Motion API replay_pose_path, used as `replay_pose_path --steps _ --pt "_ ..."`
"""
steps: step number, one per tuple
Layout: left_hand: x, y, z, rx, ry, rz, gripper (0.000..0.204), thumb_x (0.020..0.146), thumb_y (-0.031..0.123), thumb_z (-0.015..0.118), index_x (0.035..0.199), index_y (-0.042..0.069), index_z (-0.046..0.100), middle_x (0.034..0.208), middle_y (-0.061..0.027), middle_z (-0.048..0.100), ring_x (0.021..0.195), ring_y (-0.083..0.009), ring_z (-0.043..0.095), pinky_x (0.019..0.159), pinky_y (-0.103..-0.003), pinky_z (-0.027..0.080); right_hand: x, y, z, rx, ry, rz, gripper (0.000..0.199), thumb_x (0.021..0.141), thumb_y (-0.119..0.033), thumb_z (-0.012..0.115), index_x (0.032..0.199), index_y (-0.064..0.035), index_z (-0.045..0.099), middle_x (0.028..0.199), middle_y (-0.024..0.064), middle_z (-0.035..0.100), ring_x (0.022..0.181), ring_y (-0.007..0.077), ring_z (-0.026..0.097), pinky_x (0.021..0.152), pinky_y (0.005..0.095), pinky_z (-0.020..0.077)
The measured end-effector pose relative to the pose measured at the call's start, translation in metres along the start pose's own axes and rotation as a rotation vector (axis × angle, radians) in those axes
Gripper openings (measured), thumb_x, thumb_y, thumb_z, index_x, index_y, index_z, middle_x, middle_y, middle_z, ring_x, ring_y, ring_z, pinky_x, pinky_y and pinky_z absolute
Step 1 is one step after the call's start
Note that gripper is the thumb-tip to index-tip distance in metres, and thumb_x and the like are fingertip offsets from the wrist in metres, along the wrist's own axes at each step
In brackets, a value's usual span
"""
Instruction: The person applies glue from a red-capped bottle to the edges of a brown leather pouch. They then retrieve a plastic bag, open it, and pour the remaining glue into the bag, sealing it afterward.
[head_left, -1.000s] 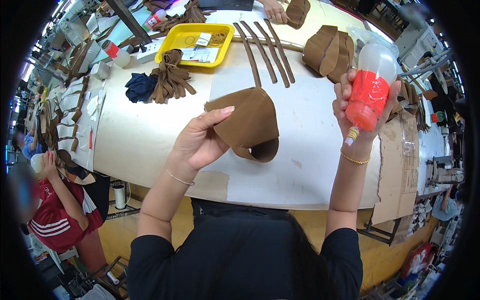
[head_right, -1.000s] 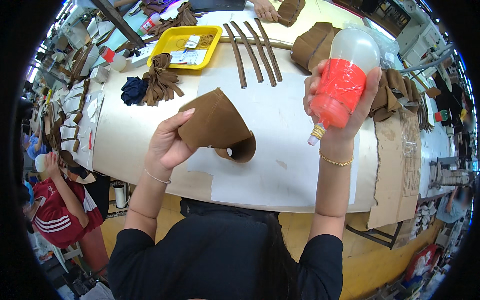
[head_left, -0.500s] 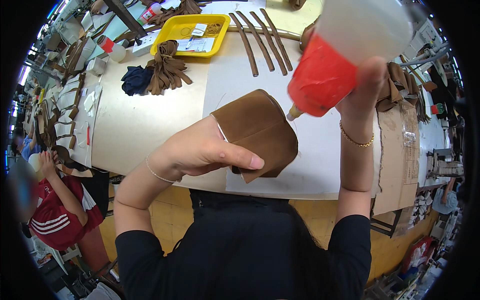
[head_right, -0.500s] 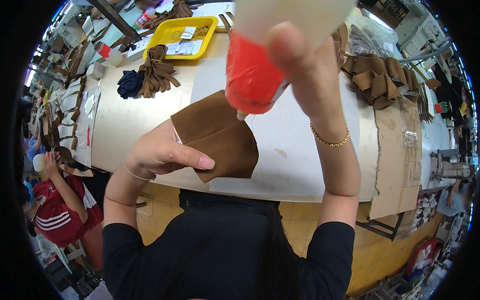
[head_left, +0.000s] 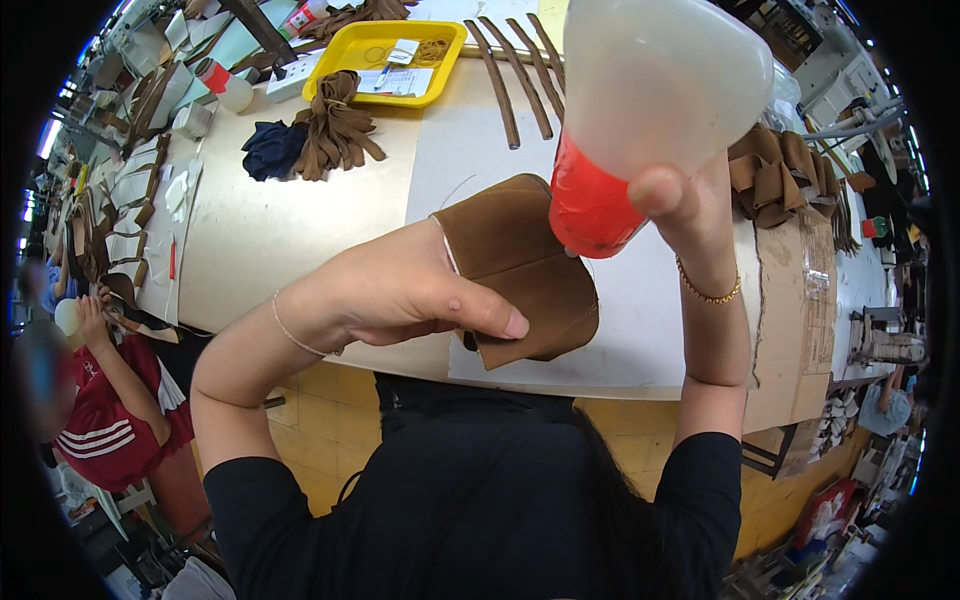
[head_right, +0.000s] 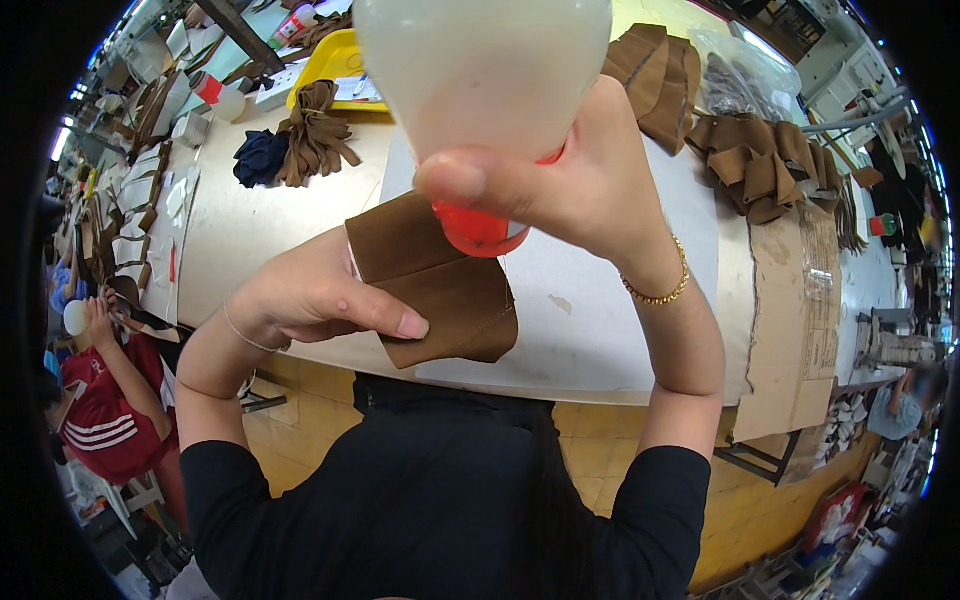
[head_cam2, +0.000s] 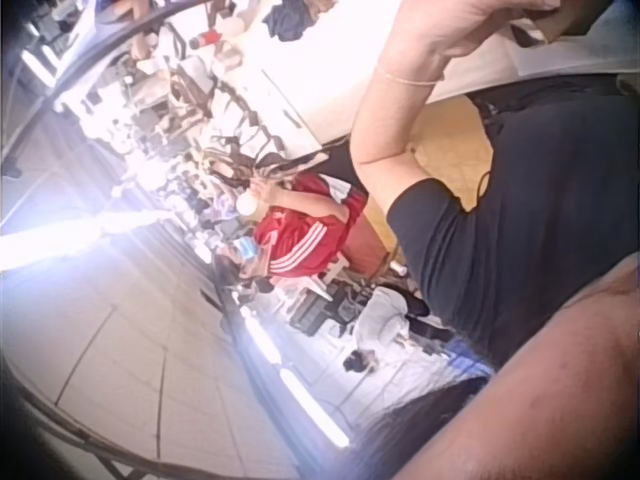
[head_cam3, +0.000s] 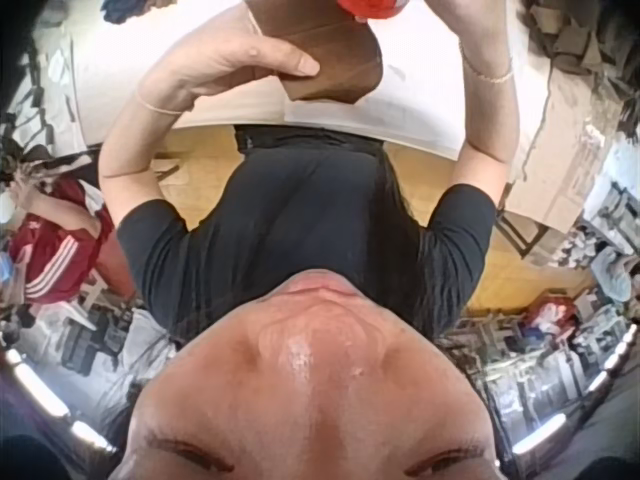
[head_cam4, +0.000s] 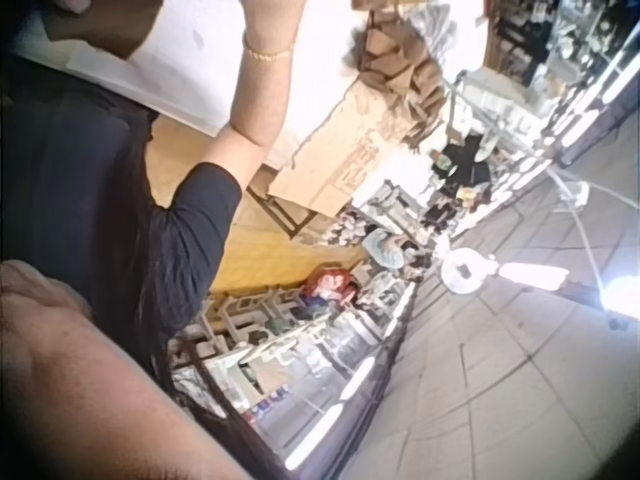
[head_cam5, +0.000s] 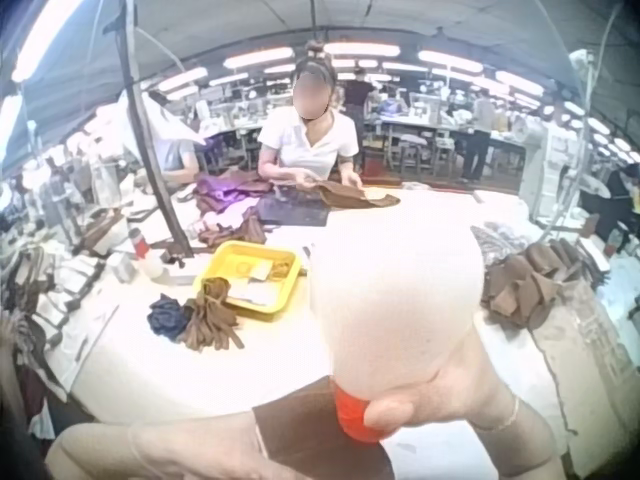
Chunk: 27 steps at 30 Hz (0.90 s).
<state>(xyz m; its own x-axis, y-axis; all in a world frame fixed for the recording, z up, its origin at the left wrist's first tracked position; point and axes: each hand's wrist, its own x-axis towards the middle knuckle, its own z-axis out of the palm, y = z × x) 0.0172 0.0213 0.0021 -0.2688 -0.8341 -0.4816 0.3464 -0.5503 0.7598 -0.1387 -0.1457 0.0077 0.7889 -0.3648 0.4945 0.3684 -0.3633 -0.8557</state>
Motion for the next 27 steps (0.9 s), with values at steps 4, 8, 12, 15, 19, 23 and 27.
replay_pose_path --steps 4,8,12,15,19,23,27 --pt "-0.002 0.0 -0.001 -0.032 0.02 -0.024 0.078 0.073 -0.005 0.074 0.142 0.001 0.038 0.133 -0.0108 0.053 0.124 -0.0216 0.051 0.104 -0.035 0.042 0.001 -0.007 -0.001 -0.151 -0.027 -0.109 0.039 0.079 -0.035 0.079 0.088 0.0007 0.068 0.079 0.004 0.068 0.073 0.0114 0.063 0.064 0.0258 0.0502" --pt "-0.002 0.0 -0.004 -0.021 0.052 -0.028 0.075 0.073 -0.006 0.073 0.14 0.001 0.04 0.132 -0.0106 0.055 0.123 -0.0213 0.053 0.102 -0.035 0.044 -0.006 0.002 -0.016 -0.042 0.077 -0.077 0.054 0.083 -0.047 0.071 0.103 0.002 0.062 0.091 0.007 0.067 0.082 0.0143 0.064 0.071 0.0278 0.0519" --pt "-0.003 0.001 0.0 -0.055 0.042 0.019 0.074 0.074 -0.005 0.072 0.14 0.001 0.041 0.132 -0.011 0.055 0.122 -0.0214 0.054 0.101 -0.035 0.045 -0.012 0.009 -0.025 -0.004 0.147 0.058 0.074 0.085 -0.061 0.061 0.124 0.0017 0.05 0.109 0.0113 0.062 0.095 0.0186 0.063 0.08 0.033 0.0541" --pt "-0.003 0.0 0.001 -0.072 0.024 0.087 0.073 0.074 -0.005 0.071 0.14 0.0 0.04 0.132 -0.0115 0.055 0.122 -0.0217 0.054 0.101 -0.036 0.045 -0.011 0.013 -0.012 0.012 0.228 0.024 0.065 0.087 -0.059 0.061 0.112 0.0012 0.058 0.096 0.0053 0.062 0.085 0.0123 0.061 0.072 0.0271 0.0503" --pt "-0.002 0.001 0.001 -0.071 0.035 0.101 0.073 0.074 -0.006 0.07 0.14 0.0 0.04 0.131 -0.0124 0.055 0.121 -0.0227 0.055 0.101 -0.037 0.045 -0.014 0.013 -0.006 0.047 0.3 0.001 0.06 0.088 -0.057 0.063 0.105 0.0009 0.062 0.089 0.0024 0.062 0.081 0.009 0.058 0.069 0.0238 0.0472" --pt "-0.006 0.0 0.002 -0.132 0.079 0.128 0.073 0.074 -0.006 0.069 0.14 0.0 0.04 0.13 -0.013 0.056 0.12 -0.0233 0.056 0.101 -0.038 0.047 -0.025 0.016 -0.009 0.035 0.295 0.035 0.074 0.084 -0.065 0.059 0.117 0.0018 0.055 0.099 0.0085 0.062 0.083 0.0144 0.062 0.072 0.0284 0.0516" --pt "-0.006 0.001 -0.002 -0.149 0.134 0.138 0.07 0.075 -0.003 0.069 0.139 -0.001 0.04 0.129 -0.0143 0.057 0.118 -0.024 0.057 0.1 -0.038 0.048 -0.046 0.026 -0.005 0.248 0.46 0.125 0.099 0.076 -0.081 0.051 0.125 0.0051 0.046 0.102 0.0178 0.063 0.079 0.0217 0.067 0.068 0.0319 0.0592"
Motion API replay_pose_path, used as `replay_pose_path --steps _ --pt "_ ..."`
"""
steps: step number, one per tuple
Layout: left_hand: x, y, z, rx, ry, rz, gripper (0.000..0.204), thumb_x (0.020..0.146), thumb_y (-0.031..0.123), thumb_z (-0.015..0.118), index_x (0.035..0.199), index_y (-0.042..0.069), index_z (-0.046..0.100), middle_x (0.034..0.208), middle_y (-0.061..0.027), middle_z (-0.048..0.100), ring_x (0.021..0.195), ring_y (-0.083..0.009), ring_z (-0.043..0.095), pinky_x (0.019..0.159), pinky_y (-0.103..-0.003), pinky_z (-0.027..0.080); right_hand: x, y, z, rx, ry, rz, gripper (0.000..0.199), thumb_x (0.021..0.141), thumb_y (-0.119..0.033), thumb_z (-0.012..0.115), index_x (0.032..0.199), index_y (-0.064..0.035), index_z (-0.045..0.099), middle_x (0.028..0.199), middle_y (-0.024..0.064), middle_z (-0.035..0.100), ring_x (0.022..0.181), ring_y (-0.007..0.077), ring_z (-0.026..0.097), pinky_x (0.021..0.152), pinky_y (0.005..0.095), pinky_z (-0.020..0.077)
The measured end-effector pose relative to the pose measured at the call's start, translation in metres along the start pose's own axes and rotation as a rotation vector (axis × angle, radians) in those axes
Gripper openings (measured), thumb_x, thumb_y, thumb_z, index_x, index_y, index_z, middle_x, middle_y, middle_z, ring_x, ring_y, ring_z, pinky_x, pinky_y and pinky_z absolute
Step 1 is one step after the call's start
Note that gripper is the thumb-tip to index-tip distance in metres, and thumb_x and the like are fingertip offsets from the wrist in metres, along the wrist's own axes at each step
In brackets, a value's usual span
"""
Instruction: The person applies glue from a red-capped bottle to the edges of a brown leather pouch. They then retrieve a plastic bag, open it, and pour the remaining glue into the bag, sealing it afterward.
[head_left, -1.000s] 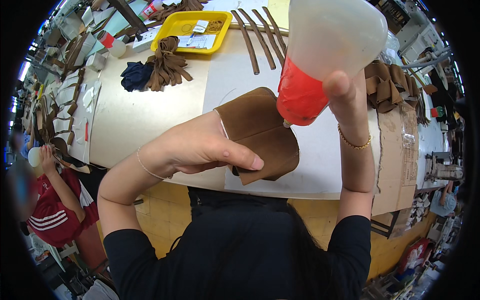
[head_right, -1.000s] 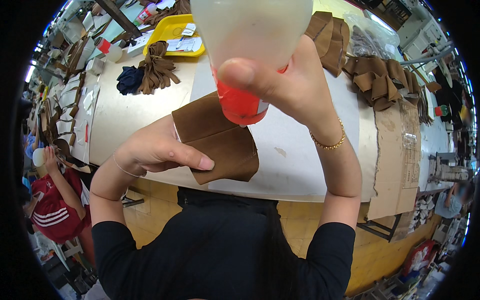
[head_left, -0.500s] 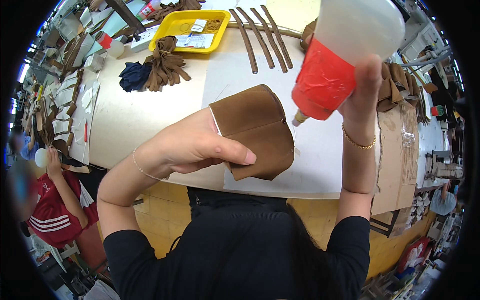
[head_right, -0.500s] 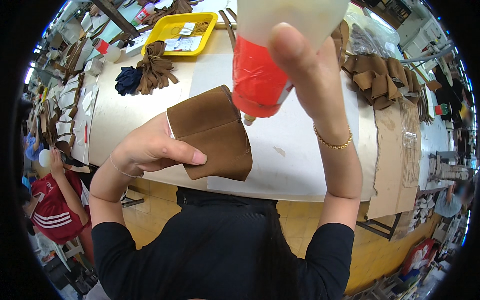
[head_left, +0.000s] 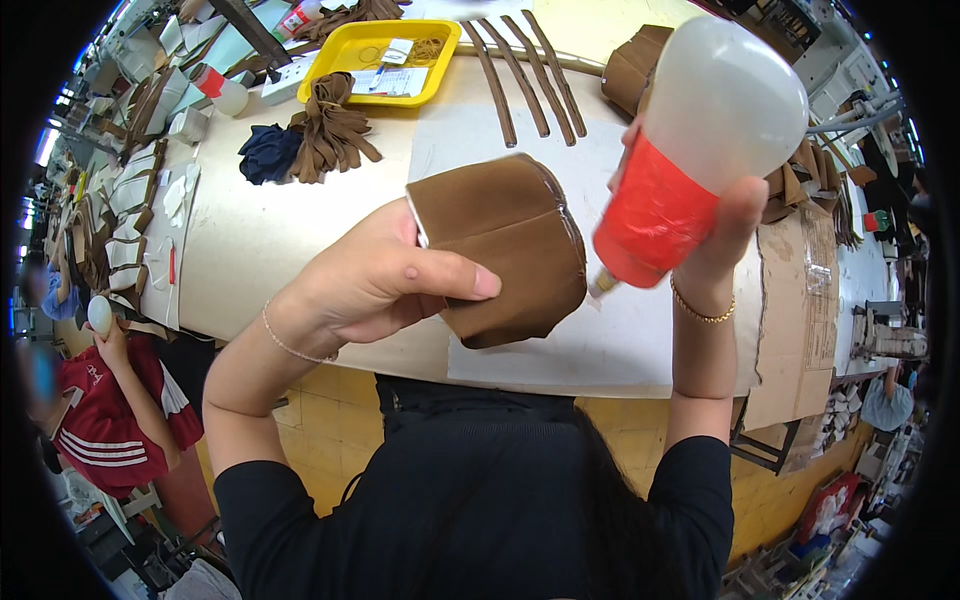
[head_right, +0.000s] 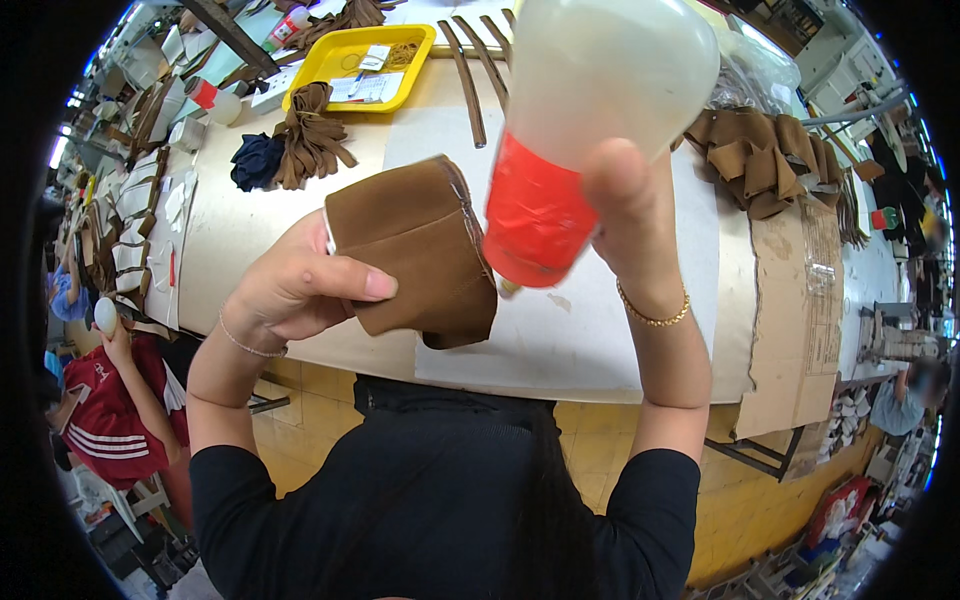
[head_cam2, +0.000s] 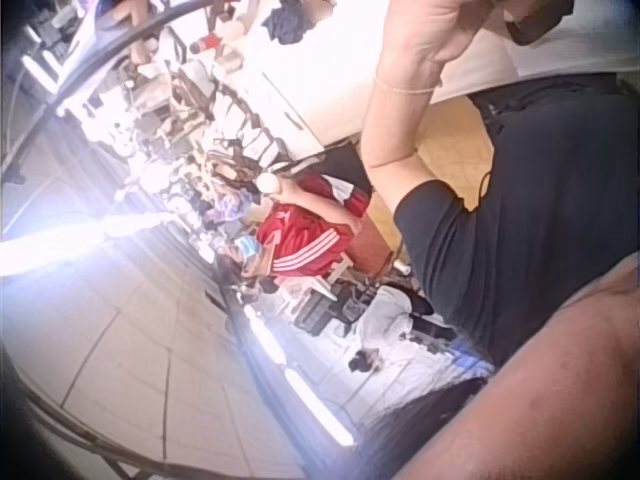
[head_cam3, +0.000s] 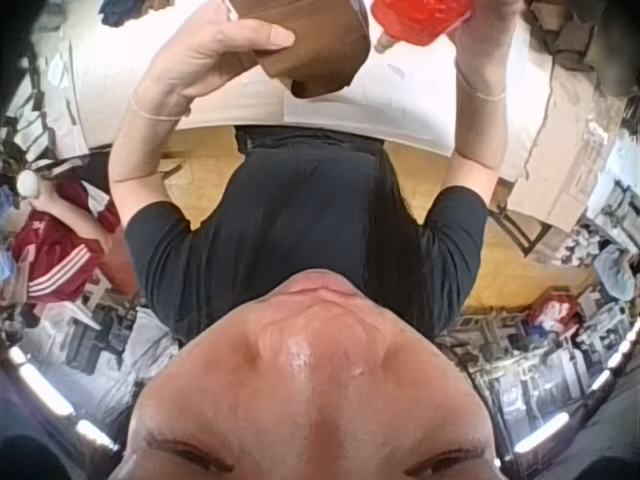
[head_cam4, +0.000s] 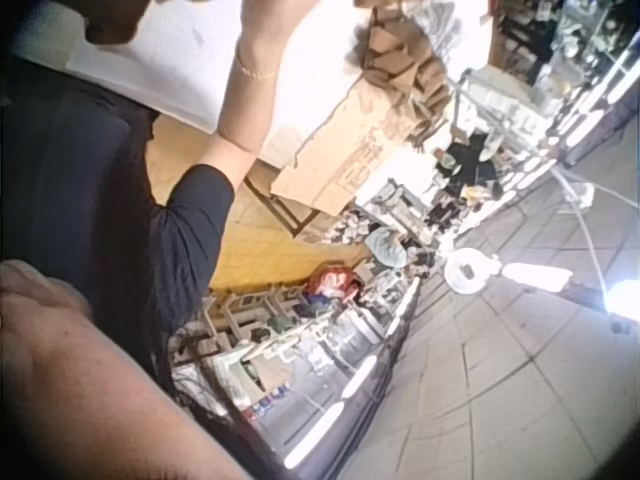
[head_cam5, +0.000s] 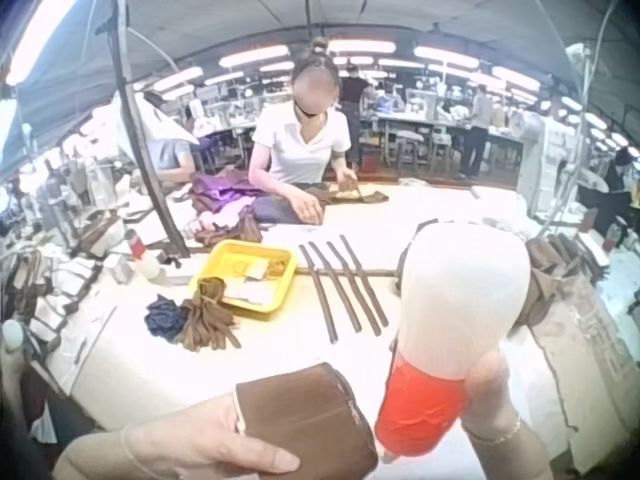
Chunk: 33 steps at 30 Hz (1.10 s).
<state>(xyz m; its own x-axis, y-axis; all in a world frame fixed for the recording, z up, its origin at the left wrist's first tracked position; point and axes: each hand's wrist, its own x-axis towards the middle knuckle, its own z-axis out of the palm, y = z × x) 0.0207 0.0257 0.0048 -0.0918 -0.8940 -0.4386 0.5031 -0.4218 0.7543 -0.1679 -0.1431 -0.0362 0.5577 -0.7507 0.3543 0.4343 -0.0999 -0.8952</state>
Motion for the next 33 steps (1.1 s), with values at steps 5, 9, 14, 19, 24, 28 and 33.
replay_pose_path --steps 5,9,14,19,24,28,33 --pt "0.005 -0.014 -0.022 -0.229 -0.072 0.221 0.048 0.086 0.006 0.062 0.132 0.0 0.047 0.124 -0.013 0.06 0.115 -0.02 0.059 0.101 -0.036 0.046 0.015 -0.02 -0.021 0.435 -0.256 0.143 0.097 0.077 -0.082 0.05 0.111 0.0096 0.047 0.086 0.0179 0.062 0.072 0.0213 0.067 0.057 0.026 0.0585" --pt "0.016 -0.037 -0.023 -0.559 -0.096 0.387 0.045 0.096 0.009 0.049 0.14 0.006 0.038 0.136 -0.0098 0.052 0.125 -0.023 0.052 0.103 -0.041 0.045 0.031 -0.021 -0.033 0.543 -0.404 0.133 0.097 0.078 -0.08 0.051 0.113 0.0097 0.047 0.088 0.0188 0.062 0.074 0.0223 0.066 0.059 0.0289 0.0587" --pt "0.027 -0.033 -0.005 -0.374 -0.108 0.534 0.064 0.093 0.01 0.055 0.146 0.009 0.019 0.143 -0.0116 0.043 0.129 -0.0247 0.048 0.104 -0.042 0.045 0.039 -0.035 -0.034 0.562 -0.27 0.068 0.095 0.079 -0.079 0.051 0.118 0.0071 0.046 0.094 0.0187 0.061 0.084 0.0242 0.065 0.067 0.0326 0.058" --pt "0.019 -0.027 0.008 0.234 0.033 0.657 0.094 0.077 0.002 0.076 0.146 0.006 0.012 0.137 -0.0147 0.045 0.128 -0.024 0.047 0.105 -0.039 0.043 0.053 -0.034 -0.046 0.374 -0.249 -0.091 0.094 0.08 -0.079 0.05 0.126 0.0031 0.044 0.103 0.0178 0.061 0.097 0.0261 0.063 0.073 0.0358 0.0572" --pt "0.012 -0.025 0.017 0.258 0.068 0.607 0.1 0.074 0.001 0.078 0.146 0.006 0.01 0.136 -0.0151 0.045 0.126 -0.0234 0.048 0.104 -0.038 0.043 0.066 -0.038 -0.021 -0.125 0.048 -0.364 0.082 0.086 -0.072 0.045 0.133 -0.0043 0.044 0.115 0.0129 0.06 0.097 0.0237 0.064 0.078 0.0344 0.0557" --pt "0.008 -0.026 0.019 0.258 0.062 0.628 0.103 0.074 0.002 0.078 0.148 0.005 0.006 0.137 -0.0155 0.044 0.126 -0.024 0.048 0.105 -0.038 0.042 0.078 -0.031 0.002 0.152 -0.2 -0.525 0.055 0.099 -0.049 0.048 0.133 -0.0056 0.046 0.115 0.003 0.06 0.101 0.0125 0.059 0.087 0.0285 0.0485" --pt "0.003 -0.026 0.017 0.313 0.055 0.594 0.106 0.075 0.003 0.077 0.148 0.004 0.001 0.138 -0.0159 0.042 0.127 -0.0242 0.047 0.106 -0.038 0.041 0.087 -0.025 0.008 0.189 -0.163 -0.483 0.054 0.1 -0.046 0.047 0.135 -0.0047 0.045 0.12 0.0034 0.058 0.107 0.0129 0.057 0.091 0.0301 0.0465"
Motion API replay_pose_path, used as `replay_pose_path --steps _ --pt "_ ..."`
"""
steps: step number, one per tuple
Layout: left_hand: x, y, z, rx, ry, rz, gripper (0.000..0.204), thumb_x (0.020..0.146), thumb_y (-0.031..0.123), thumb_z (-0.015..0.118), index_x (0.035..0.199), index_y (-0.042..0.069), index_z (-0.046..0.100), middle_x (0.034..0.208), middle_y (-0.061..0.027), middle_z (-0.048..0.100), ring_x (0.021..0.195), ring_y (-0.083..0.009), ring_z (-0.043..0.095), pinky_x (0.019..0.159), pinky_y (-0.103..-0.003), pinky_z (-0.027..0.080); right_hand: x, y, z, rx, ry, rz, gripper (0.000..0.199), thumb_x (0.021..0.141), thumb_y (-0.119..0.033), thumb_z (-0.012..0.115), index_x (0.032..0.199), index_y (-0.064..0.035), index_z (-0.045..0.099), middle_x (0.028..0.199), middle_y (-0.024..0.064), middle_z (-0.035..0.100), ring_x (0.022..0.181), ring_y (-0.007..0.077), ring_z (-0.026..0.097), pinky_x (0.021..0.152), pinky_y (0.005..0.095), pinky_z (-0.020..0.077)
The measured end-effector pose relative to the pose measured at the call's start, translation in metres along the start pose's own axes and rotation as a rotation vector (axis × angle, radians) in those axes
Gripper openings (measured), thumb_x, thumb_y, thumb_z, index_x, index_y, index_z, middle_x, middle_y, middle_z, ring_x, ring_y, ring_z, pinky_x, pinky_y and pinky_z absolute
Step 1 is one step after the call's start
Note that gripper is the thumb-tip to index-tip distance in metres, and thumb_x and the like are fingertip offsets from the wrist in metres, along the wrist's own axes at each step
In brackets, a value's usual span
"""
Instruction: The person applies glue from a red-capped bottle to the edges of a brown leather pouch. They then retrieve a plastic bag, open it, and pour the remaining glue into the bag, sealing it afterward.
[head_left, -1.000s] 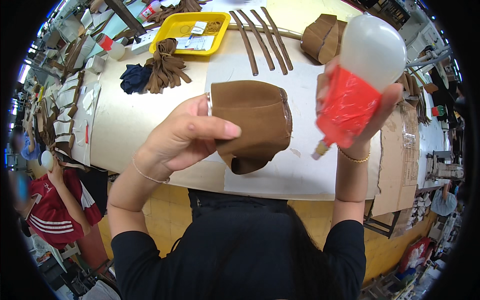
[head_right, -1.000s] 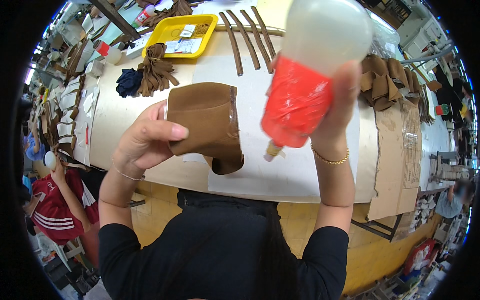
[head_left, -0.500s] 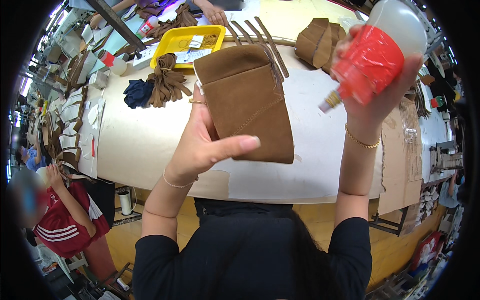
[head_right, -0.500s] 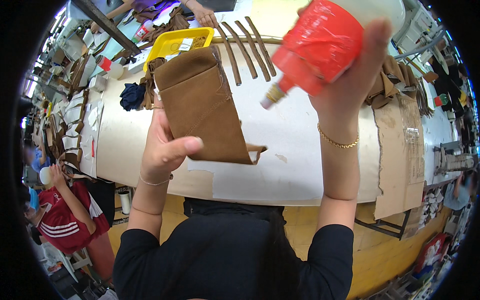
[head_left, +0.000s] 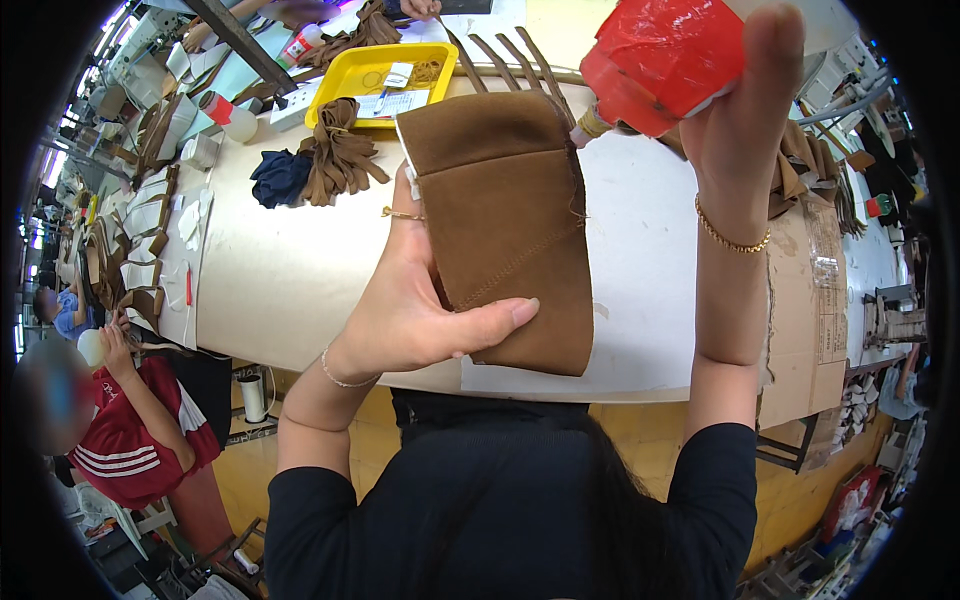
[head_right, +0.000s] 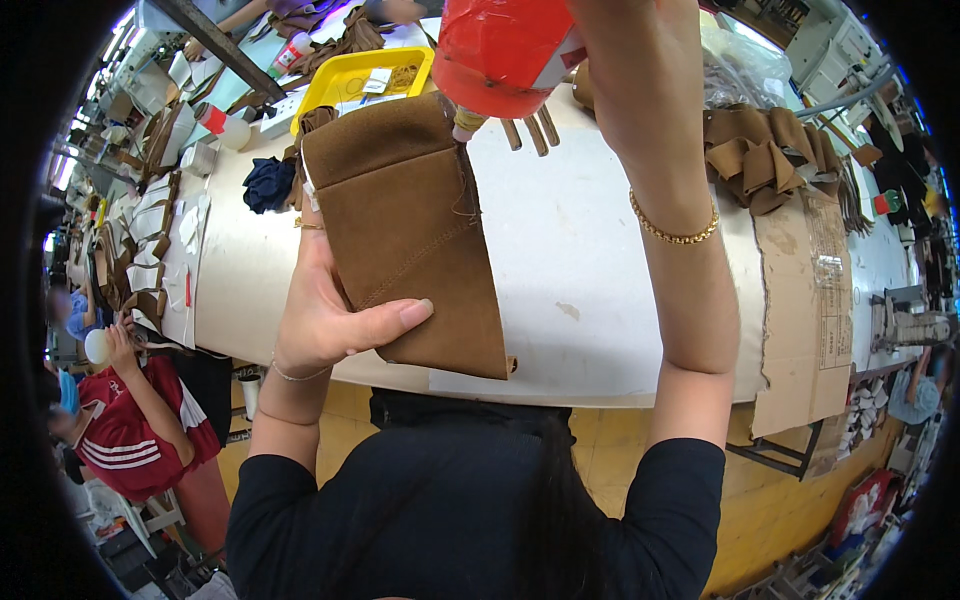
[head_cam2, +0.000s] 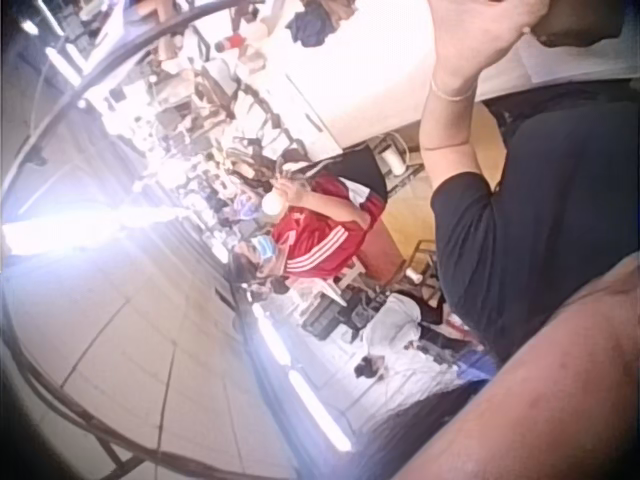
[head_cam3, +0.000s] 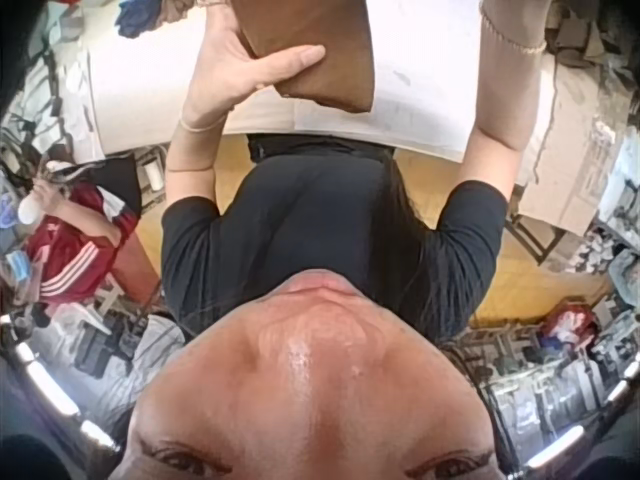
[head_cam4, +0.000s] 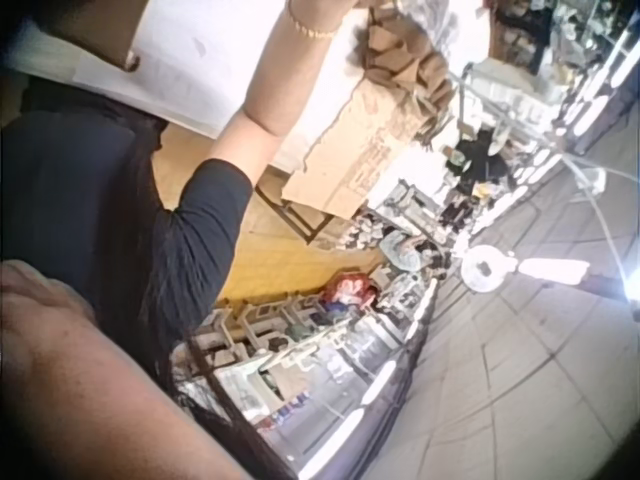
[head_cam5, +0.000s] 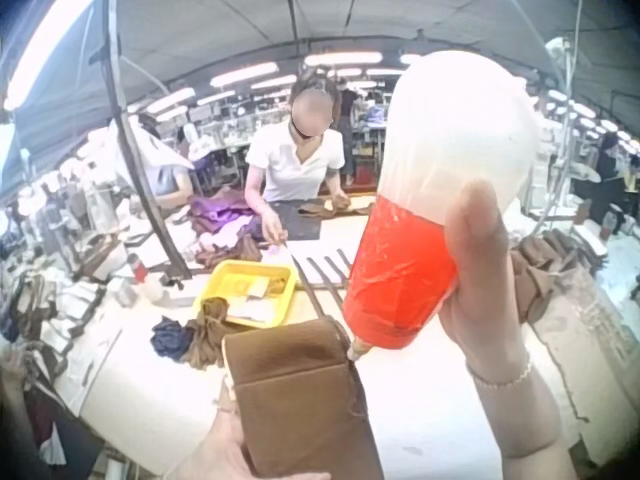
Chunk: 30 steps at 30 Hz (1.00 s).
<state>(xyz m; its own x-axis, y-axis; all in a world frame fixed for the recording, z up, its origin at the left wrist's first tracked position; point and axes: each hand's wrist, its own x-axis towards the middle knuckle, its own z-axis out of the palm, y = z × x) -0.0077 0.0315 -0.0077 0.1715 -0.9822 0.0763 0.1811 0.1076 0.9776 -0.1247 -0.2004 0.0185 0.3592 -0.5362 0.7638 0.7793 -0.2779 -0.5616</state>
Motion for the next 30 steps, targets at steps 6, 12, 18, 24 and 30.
replay_pose_path --steps 6,12,18,24,30 --pt "0.0 -0.001 0.001 -0.027 0.03 0.022 0.105 0.074 0.003 0.078 0.148 0.004 0.003 0.137 -0.0157 0.043 0.126 -0.0237 0.048 0.105 -0.038 0.042 -0.02 0.0 0.002 -0.109 -0.016 -0.013 0.055 0.101 -0.042 0.047 0.139 -0.0022 0.041 0.133 0.0066 0.053 0.119 0.0161 0.052 0.1 0.0326 0.0419" --pt "0.003 -0.002 0.0 -0.03 0.066 0.025 0.098 0.073 0.002 0.077 0.146 0.003 0.012 0.135 -0.0146 0.046 0.124 -0.0229 0.05 0.103 -0.038 0.045 -0.046 -0.001 0.007 -0.356 0.089 -0.17 0.054 0.102 -0.043 0.044 0.137 -0.0022 0.041 0.129 0.0108 0.054 0.114 0.0196 0.055 0.095 0.0349 0.0462" --pt "0.002 -0.001 0.002 -0.081 0.114 0.055 0.094 0.074 -0.001 0.075 0.145 0.002 0.015 0.133 -0.0148 0.048 0.121 -0.0231 0.053 0.1 -0.038 0.047 -0.056 -0.014 0.006 -0.363 0.089 0.049 0.074 0.09 -0.063 0.044 0.131 -0.0016 0.043 0.116 0.0144 0.058 0.1 0.0228 0.062 0.081 0.035 0.0535" --pt "0.006 -0.002 0.003 -0.098 0.134 0.064 0.092 0.074 -0.003 0.074 0.145 0.003 0.016 0.132 -0.0151 0.049 0.121 -0.0239 0.054 0.1 -0.039 0.048 -0.072 -0.023 0.011 -0.308 0.169 0.232 0.083 0.084 -0.071 0.046 0.124 0.0014 0.045 0.105 0.0152 0.059 0.09 0.0218 0.064 0.072 0.0326 0.0552" --pt "0.007 -0.002 0.003 -0.114 0.186 0.066 0.085 0.074 -0.002 0.074 0.142 0.002 0.023 0.13 -0.015 0.051 0.117 -0.0235 0.056 0.098 -0.037 0.049 -0.089 -0.031 0.018 -0.138 0.262 0.416 0.092 0.077 -0.079 0.049 0.116 0.0044 0.048 0.094 0.0161 0.061 0.08 0.0207 0.066 0.064 0.0301 0.0569"
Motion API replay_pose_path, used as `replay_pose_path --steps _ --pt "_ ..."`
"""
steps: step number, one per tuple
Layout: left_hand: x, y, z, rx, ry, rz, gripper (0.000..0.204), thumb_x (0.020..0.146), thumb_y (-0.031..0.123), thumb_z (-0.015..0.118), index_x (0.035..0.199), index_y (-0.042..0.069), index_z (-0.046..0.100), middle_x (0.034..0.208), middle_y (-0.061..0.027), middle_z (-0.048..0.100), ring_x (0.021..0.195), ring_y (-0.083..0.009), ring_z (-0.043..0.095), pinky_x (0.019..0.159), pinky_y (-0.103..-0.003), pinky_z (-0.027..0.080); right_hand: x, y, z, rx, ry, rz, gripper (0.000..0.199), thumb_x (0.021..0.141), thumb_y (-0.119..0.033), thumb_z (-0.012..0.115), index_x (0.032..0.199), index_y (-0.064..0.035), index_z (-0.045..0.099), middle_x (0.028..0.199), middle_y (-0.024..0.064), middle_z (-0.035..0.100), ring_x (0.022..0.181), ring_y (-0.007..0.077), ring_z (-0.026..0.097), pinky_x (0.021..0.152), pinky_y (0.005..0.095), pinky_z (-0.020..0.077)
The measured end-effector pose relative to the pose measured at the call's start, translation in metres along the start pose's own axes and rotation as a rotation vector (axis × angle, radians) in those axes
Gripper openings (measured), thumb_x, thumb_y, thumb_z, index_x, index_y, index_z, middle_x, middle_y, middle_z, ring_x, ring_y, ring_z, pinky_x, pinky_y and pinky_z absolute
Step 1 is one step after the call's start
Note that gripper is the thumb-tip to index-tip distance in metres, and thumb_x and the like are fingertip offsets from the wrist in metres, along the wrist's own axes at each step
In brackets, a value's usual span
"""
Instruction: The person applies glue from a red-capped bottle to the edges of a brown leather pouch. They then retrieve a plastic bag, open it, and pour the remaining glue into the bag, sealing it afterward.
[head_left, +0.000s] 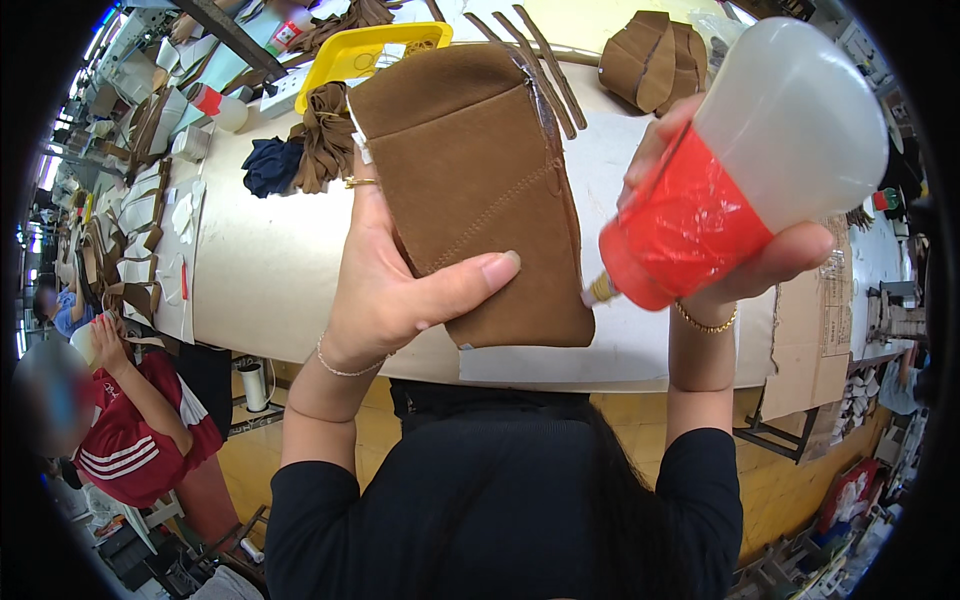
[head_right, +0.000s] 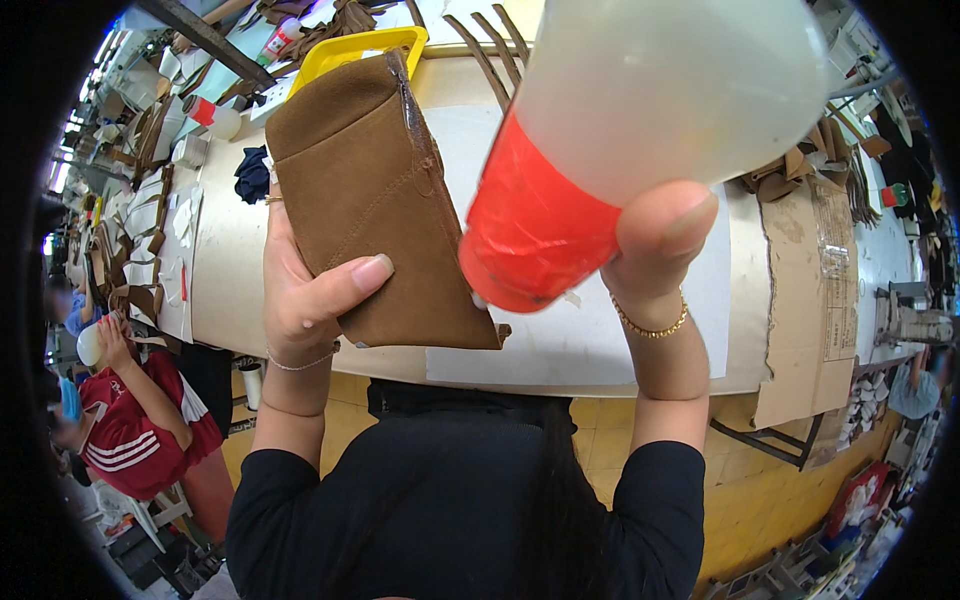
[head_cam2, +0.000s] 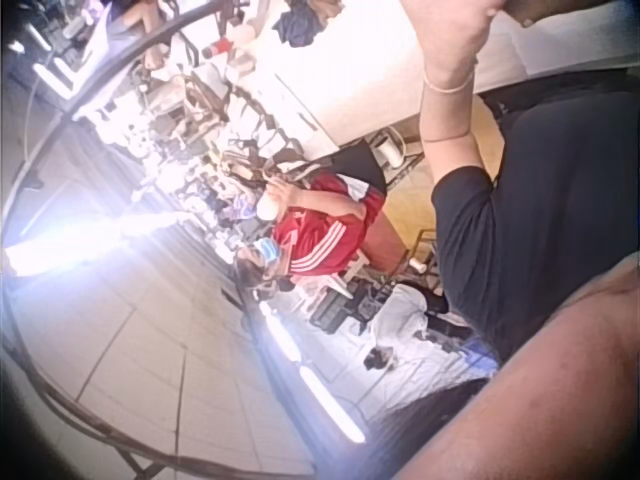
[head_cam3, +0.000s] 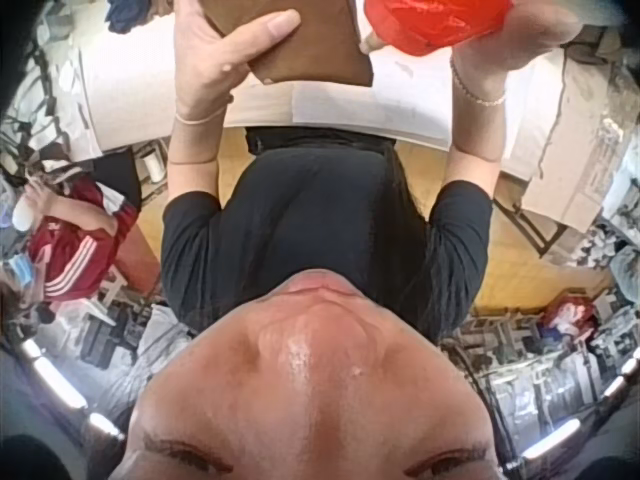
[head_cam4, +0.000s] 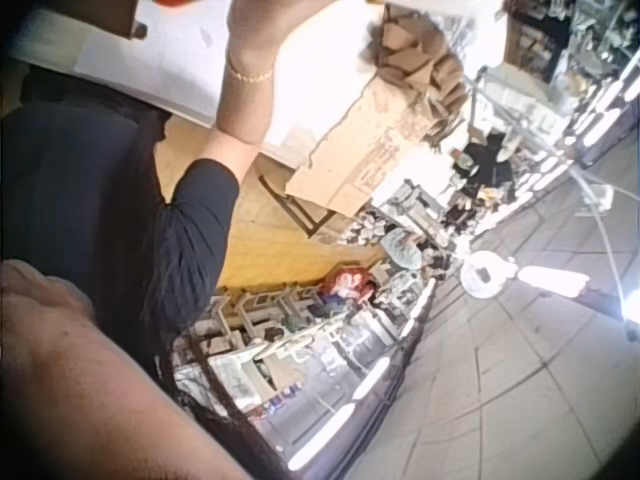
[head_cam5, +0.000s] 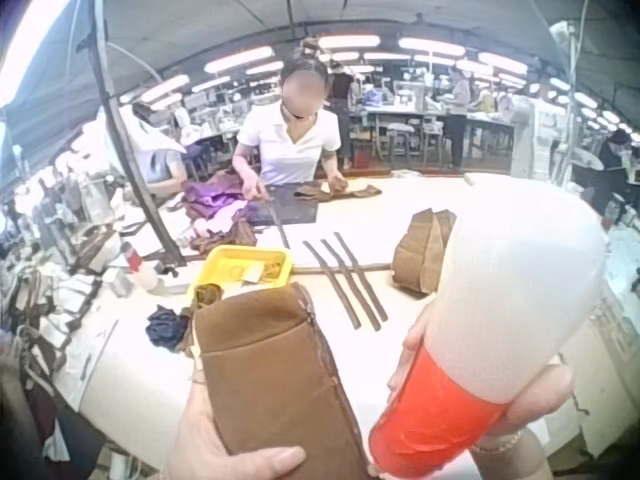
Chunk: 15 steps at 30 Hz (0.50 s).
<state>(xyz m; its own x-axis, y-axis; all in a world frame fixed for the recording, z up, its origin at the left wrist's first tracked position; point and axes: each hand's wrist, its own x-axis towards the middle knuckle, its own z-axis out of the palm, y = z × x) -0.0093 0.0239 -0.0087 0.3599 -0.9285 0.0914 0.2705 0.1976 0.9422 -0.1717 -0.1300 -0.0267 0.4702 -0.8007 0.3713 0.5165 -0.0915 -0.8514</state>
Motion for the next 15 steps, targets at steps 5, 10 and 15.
replay_pose_path --steps 5,10,15 --pt "0.006 -0.006 -0.004 -0.176 0.02 -0.102 0.055 0.082 0.001 0.068 0.13 -0.003 0.042 0.119 -0.0146 0.059 0.107 -0.0209 0.061 0.094 -0.036 0.052 0.012 -0.012 -0.009 0.358 -0.124 0.19 0.1 0.072 -0.085 0.052 0.11 0.007 0.05 0.085 0.0168 0.062 0.072 0.0198 0.067 0.057 0.0281 0.0584" --pt "0.003 -0.044 -0.041 -0.815 -0.055 -0.367 0.034 0.097 0.009 0.05 0.127 -0.007 0.048 0.116 -0.0177 0.063 0.1 -0.0269 0.066 0.09 -0.042 0.055 0.041 -0.012 -0.035 0.46 -0.5 0.154 0.095 0.076 -0.08 0.055 0.114 0.0067 0.049 0.09 0.0164 0.062 0.075 0.0205 0.065 0.055 0.0269 0.0567" --pt "0.001 -0.026 -0.031 -0.812 -0.025 -0.291 0.028 0.099 0.011 0.054 0.122 -0.003 0.052 0.118 -0.0147 0.062 0.107 -0.0224 0.063 0.093 -0.04 0.053 0.042 -0.017 -0.036 0.501 -0.452 0.193 0.094 0.076 -0.079 0.056 0.117 0.0056 0.049 0.093 0.0166 0.062 0.08 0.0224 0.064 0.063 0.0289 0.0569"
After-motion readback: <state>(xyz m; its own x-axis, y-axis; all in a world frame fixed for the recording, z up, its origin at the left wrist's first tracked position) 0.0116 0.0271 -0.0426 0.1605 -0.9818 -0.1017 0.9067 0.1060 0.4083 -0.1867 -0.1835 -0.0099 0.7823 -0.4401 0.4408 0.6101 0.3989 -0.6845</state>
